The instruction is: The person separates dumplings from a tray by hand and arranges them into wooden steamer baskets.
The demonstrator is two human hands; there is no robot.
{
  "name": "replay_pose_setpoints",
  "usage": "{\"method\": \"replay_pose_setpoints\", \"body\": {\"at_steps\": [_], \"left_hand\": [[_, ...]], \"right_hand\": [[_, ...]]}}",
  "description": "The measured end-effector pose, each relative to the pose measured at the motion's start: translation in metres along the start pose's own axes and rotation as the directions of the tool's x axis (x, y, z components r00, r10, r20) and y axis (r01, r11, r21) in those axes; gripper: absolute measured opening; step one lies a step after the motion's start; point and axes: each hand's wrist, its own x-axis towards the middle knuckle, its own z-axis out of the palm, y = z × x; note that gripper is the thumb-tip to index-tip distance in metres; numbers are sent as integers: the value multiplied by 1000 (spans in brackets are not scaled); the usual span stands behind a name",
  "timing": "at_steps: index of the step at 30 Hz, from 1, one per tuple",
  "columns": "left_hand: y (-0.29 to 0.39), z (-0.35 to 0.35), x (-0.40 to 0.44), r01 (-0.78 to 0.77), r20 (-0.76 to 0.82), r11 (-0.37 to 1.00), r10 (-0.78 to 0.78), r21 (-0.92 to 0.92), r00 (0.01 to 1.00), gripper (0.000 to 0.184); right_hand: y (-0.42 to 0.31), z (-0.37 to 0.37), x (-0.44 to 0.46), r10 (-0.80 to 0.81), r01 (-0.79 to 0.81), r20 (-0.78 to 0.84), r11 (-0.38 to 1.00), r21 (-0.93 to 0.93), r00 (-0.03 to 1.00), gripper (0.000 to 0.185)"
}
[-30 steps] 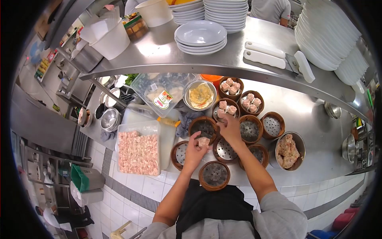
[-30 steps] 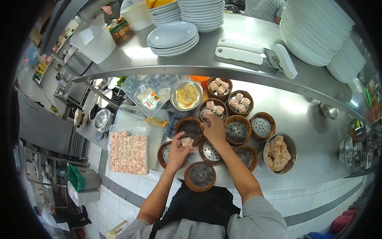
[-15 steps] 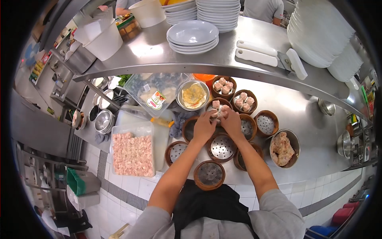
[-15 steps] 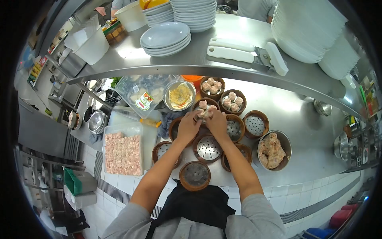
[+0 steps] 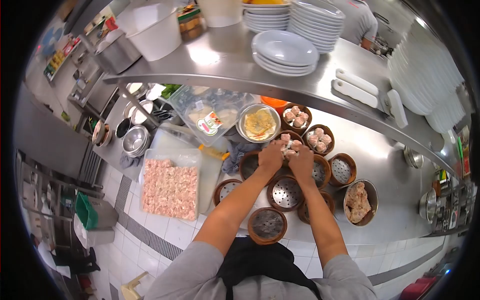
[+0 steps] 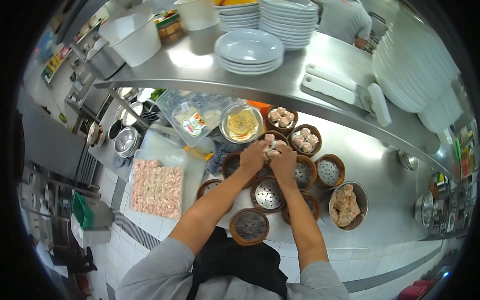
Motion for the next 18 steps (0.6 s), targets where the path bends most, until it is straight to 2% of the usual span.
{"method": "replay_pose_setpoints", "body": {"at_steps": [1,2,3,4,5,6,7,9,10,11,12,13,14,15,16,17,18], "left_hand": [[-11,8,1,-102,-61,990,96,-101,993,39],[-14,11,-1,-198,-101,975,188,-104,977,41],[-19,13,-2,-276,-146,957,262,-86,954,44],[-6,-5,-12,-242,-142,970,238,-13,961,49],[3,-22,-22,-145,-39,989,143,-39,989,49],[3,-31,-36,-202,-166,971,179,-128,970,48],[5,-51,-48,-77,-15,982,76,-171,997,52],[-12,-90,-82,-214,-97,930,193,-300,976,48],[-30,-110,-98,-254,-145,916,218,-312,965,46],[-51,-133,-115,-295,-190,899,243,-324,951,43],[-80,-157,-130,-229,-170,931,185,-286,968,39],[-113,-180,-144,-166,-151,955,131,-248,980,36],[-142,-205,-158,-84,-256,984,42,-157,966,32],[-172,-234,-163,-34,-300,987,-15,-157,954,30],[-209,-255,-165,-7,-364,998,-16,-64,931,29],[-233,-282,-164,36,-338,999,-34,1,940,30],[-254,-304,-161,79,-316,995,-54,67,947,30]], "right_hand": [[7,2,3,23,-24,-37,999,-22,999,26],[9,9,10,30,-32,-70,999,-23,997,23],[29,38,9,-36,35,-95,999,-10,995,18],[35,40,13,-131,150,148,980,-128,980,18],[75,90,0,99,-195,257,904,382,961,20],[32,57,4,192,-243,174,907,345,966,20],[-11,1,18,295,-302,70,903,305,953,22],[-24,-5,18,195,-179,-136,977,118,971,22],[-45,-14,21,191,-175,-134,977,122,972,22],[-77,-26,23,268,-249,-53,940,233,962,23],[-103,-31,21,339,-332,38,883,331,940,23],[-117,-20,16,212,-271,172,828,491,962,23],[-159,-34,24,111,-305,335,731,611,936,23],[-195,-35,26,-1,-331,458,690,644,889,25],[-226,-27,27,-140,-390,549,562,729,824,27],[-255,-9,25,-208,-380,559,544,748,803,29],[-283,7,30,-319,-258,482,546,797,816,35]]}}
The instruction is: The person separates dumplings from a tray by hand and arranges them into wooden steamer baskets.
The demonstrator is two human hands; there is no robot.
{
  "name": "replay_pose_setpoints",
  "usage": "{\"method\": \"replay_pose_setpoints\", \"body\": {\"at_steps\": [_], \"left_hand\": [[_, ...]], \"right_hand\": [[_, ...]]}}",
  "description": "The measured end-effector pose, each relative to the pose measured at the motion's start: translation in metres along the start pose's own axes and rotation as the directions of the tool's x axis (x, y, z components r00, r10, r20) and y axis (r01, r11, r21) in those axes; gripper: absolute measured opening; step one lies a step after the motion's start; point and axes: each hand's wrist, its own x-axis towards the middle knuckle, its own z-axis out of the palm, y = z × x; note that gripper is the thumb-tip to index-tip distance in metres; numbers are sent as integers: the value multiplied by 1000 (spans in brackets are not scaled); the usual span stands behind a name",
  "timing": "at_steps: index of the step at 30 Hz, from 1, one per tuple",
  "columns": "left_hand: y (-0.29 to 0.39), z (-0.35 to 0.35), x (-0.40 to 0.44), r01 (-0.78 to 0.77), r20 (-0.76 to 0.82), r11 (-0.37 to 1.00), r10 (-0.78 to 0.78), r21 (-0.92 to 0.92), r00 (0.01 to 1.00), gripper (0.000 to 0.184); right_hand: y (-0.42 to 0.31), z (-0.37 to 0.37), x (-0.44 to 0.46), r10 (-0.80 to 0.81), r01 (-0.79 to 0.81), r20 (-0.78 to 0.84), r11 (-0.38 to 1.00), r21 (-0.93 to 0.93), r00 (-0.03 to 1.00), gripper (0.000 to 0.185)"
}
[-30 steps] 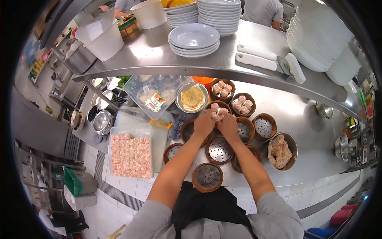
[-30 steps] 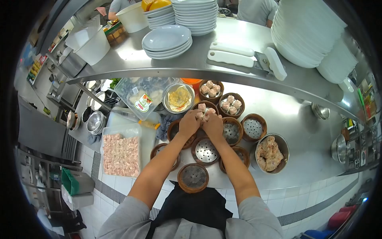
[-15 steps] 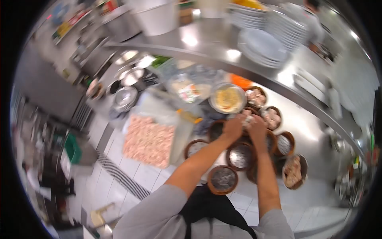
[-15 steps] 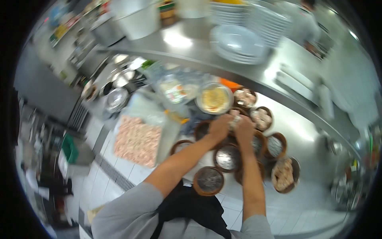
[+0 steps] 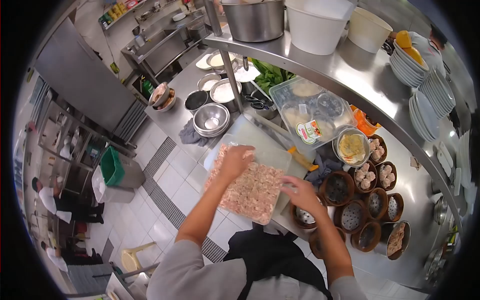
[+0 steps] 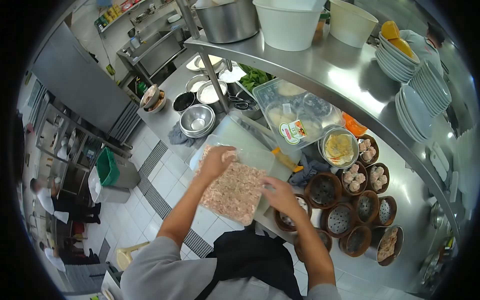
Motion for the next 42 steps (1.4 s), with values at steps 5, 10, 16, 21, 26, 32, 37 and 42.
{"method": "replay_pose_setpoints", "body": {"at_steps": [5,10,16,21,26,32,37,42], "left_hand": [[-77,-25,29,-45,309,959,-45,278,950,32],[-100,-24,40,-145,437,937,-9,318,900,38],[-100,-22,54,-146,496,964,17,222,868,47],[-98,-25,65,-86,611,959,-101,270,785,50],[-106,-23,48,-226,520,950,84,216,850,50],[-91,-47,54,-168,639,969,13,183,769,61],[-97,-45,55,-168,665,961,-22,221,747,61],[-103,-41,53,-297,634,931,101,211,767,60]], "right_hand": [[23,99,113,-19,24,35,989,-148,999,48],[49,117,165,347,-349,-45,912,-217,937,68],[59,110,183,600,-566,189,798,-207,777,71],[47,118,182,506,-467,101,844,-265,857,59],[52,129,173,383,-382,7,923,-43,924,52],[46,128,174,350,-357,131,933,35,927,63],[42,120,172,176,-153,182,979,-134,967,58],[29,132,163,71,-60,55,982,-180,996,45]]}}
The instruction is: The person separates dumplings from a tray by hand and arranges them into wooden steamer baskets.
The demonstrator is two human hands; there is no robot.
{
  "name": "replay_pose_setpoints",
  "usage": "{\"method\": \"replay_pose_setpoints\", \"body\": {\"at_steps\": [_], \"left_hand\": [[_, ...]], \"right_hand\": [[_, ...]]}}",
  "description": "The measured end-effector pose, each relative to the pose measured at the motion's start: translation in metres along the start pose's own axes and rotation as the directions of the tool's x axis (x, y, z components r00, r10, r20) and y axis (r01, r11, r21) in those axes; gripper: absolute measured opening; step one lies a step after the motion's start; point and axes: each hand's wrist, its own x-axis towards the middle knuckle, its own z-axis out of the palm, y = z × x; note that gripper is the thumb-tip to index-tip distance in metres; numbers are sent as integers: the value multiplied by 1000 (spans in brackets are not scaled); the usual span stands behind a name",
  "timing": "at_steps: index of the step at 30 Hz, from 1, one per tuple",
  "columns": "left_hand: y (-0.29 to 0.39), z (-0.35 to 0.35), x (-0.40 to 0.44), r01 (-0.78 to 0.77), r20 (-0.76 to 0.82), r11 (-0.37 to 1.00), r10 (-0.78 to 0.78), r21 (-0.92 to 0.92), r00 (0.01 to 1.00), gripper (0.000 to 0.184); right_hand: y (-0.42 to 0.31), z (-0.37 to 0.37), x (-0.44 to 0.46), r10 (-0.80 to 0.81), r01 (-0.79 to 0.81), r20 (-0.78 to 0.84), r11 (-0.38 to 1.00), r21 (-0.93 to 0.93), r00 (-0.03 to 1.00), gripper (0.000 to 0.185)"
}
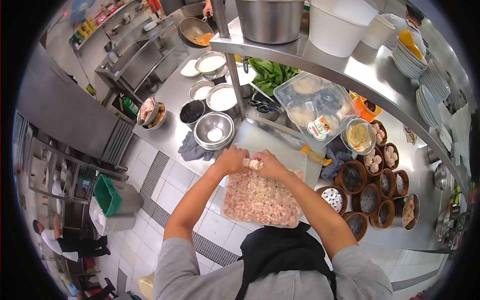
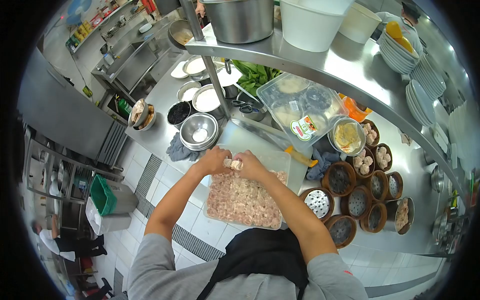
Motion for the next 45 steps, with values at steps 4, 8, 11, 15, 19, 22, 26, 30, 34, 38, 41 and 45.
{"method": "replay_pose_setpoints", "body": {"at_steps": [4,8,11,15,19,22,26,30,34,38,41,45], "left_hand": [[-1,9,-8,-72,-105,989,58,-131,993,59],[15,-5,-16,2,-120,991,-18,-135,993,52],[21,-15,-18,17,-156,998,-26,-59,987,50],[33,-40,-18,15,-262,991,-51,-136,964,51],[44,-50,-14,118,76,662,-92,-740,993,56],[55,-4,-6,-196,-200,526,50,-827,978,62],[109,26,-2,-126,-138,249,-32,-960,990,61],[137,59,10,-112,-129,135,-129,-985,983,57],[170,54,10,-79,-83,75,-53,-994,995,45],[179,53,12,59,76,93,199,-994,977,37],[201,64,14,120,142,111,221,-987,965,37],[251,83,21,130,130,-14,46,-991,990,33]], "right_hand": [[-4,12,-4,41,-44,-70,998,-41,997,38],[-9,10,-3,28,-32,-57,997,-69,998,43],[-35,-10,-4,200,-196,2,956,216,980,53],[-34,-20,-6,251,-210,-43,882,422,967,57],[-44,-48,-26,200,-168,22,750,639,979,56],[-42,-68,-47,128,-105,0,812,574,992,61],[-45,-73,-89,82,-34,-325,988,152,942,60],[-39,-72,-129,49,-28,-468,998,52,882,53],[-49,-97,-173,110,-59,-461,991,124,880,50],[-38,-126,-220,224,-145,-182,919,366,957,42],[-21,-135,-246,267,-205,-43,825,526,963,35],[13,-129,-273,298,-139,-133,735,663,945,40]]}}
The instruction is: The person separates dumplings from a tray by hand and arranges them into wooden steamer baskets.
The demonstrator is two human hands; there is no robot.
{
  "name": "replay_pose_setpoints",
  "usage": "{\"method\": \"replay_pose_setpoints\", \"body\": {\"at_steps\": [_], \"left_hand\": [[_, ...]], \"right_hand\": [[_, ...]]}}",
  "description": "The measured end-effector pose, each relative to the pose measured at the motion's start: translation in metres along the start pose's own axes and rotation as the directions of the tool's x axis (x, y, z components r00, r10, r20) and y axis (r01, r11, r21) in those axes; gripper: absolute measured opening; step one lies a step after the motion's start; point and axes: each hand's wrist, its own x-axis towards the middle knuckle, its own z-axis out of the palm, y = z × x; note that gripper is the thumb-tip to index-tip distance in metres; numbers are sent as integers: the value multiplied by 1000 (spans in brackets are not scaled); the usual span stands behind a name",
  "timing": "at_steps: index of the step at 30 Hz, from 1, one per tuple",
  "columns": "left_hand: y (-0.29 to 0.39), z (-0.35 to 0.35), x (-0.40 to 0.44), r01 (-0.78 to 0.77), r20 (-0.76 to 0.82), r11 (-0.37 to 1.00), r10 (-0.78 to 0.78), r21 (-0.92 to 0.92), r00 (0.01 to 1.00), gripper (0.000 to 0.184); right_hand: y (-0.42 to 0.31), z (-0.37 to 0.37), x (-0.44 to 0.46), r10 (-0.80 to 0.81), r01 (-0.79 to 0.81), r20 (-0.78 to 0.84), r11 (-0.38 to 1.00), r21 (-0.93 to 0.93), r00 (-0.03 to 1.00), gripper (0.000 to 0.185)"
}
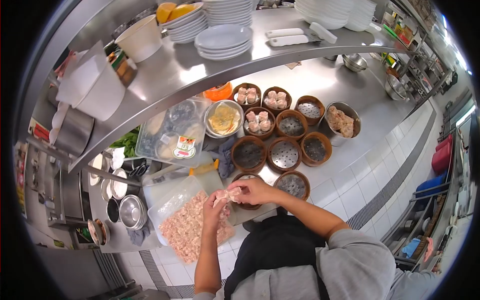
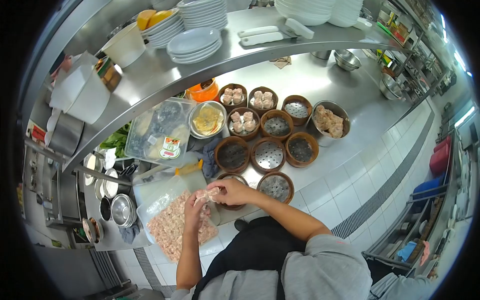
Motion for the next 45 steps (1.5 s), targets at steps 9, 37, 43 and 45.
{"method": "replay_pose_setpoints", "body": {"at_steps": [9,37,43,45], "left_hand": [[-19,114,36,-67,-396,981,135,182,908,38],[-23,201,70,21,-211,994,2,104,978,45],[-25,238,107,-62,-54,926,88,374,995,50],[-36,238,123,-286,157,638,252,715,955,63]], "right_hand": [[9,-117,-39,-474,68,-450,742,-667,757,43],[55,-372,-36,-506,-366,-717,628,-687,479,41],[12,-282,-89,-209,-90,-637,910,-404,742,48],[-1,-239,-104,-104,56,-366,989,-138,925,47]]}}
